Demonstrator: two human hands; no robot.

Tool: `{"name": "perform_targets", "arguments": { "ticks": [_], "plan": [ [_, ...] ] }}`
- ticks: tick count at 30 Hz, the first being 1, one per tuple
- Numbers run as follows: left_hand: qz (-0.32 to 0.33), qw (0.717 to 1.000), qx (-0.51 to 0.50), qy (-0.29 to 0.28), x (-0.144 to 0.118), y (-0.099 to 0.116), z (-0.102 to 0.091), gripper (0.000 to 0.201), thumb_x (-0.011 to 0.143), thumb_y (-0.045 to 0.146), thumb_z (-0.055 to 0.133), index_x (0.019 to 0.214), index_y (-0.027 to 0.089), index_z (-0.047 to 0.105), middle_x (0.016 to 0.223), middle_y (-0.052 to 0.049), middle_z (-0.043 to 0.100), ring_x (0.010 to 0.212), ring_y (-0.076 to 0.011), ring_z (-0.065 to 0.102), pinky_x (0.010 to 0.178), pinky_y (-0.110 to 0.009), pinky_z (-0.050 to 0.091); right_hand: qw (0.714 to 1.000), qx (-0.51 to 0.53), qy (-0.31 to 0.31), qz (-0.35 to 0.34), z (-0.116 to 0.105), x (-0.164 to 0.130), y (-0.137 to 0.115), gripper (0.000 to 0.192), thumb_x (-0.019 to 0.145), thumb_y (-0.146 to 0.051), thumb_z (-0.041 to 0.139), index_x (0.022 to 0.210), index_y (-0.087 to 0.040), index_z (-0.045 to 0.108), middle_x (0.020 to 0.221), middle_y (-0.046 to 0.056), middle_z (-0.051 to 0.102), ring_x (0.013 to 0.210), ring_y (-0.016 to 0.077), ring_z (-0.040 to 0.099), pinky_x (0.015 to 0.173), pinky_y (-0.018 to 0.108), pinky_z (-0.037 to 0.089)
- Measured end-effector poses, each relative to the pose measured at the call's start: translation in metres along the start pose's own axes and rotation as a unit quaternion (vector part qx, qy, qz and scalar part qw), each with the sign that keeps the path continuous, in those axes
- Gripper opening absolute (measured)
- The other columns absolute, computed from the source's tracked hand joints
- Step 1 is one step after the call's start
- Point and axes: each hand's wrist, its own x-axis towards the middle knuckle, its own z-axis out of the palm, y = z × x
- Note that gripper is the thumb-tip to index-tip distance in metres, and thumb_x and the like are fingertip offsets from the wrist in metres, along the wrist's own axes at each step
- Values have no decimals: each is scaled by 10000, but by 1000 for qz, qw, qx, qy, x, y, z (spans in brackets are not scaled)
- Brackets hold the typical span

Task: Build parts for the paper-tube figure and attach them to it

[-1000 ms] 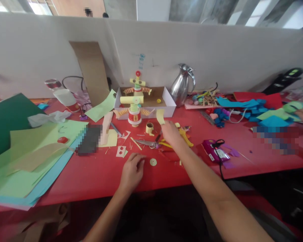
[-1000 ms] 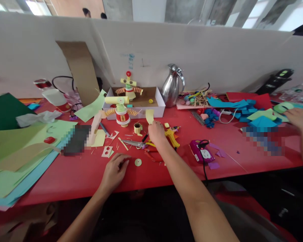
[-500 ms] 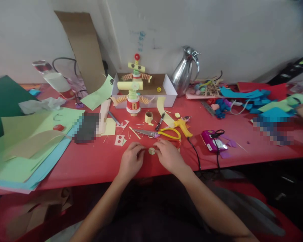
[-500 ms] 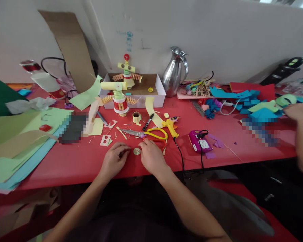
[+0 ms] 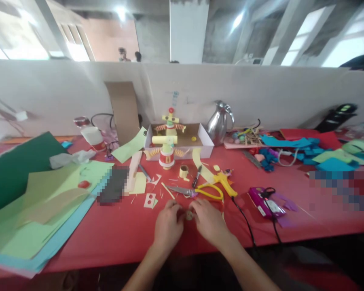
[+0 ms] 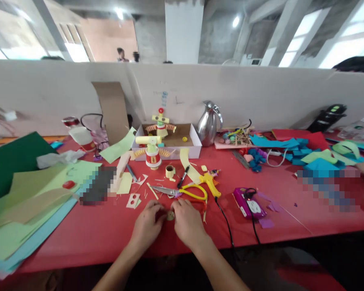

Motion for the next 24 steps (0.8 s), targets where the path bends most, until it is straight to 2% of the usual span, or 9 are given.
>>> {"name": "perform_targets", "arguments": {
  "ticks": [3, 9, 16, 20, 24],
  "plan": [
    [-17, 999, -33, 8, 2, -1, 3, 244, 758, -30, 532, 763, 185, 646, 871, -34, 624, 782, -163, 632, 734, -283, 480, 1000, 25, 17, 2, 5, 3, 2, 278, 826, 0, 495, 953, -214, 621, 988, 54, 662, 966, 237, 604, 743, 312, 433],
    [-30, 997, -77, 9, -3, -6, 7, 253, 747, -38, 449, 743, 179, 580, 851, -49, 604, 775, -175, 583, 728, -296, 443, 995, 102, 9, 21, 1, -1, 1, 201, 828, -44, 518, 809, -217, 618, 944, 34, 648, 949, 223, 604, 748, 298, 430],
    [-40, 982, -186, -7, -5, -7, -5, 139, 841, 110, 448, 812, 210, 541, 772, -8, 626, 728, -172, 591, 700, -284, 448, 982, 191, -2, 5, -5, 0, -4, 160, 849, -84, 528, 835, -214, 620, 887, 30, 679, 872, 202, 628, 772, 293, 440],
    [-39, 975, -217, 2, -7, -8, -9, 116, 851, 169, 472, 842, 210, 579, 794, -7, 654, 757, -171, 623, 719, -278, 467, 980, 198, 14, -10, -5, 0, -5, 140, 850, -96, 539, 826, -209, 618, 877, 31, 686, 855, 203, 629, 763, 299, 442],
    [-30, 978, -204, 13, -7, -11, -8, 145, 826, 138, 488, 841, 206, 615, 809, -14, 671, 775, -170, 636, 738, -280, 474, 980, 197, 19, -16, -4, 0, -5, 136, 851, -95, 542, 829, -202, 623, 860, 34, 685, 840, 204, 628, 759, 312, 446]
  ]
}}
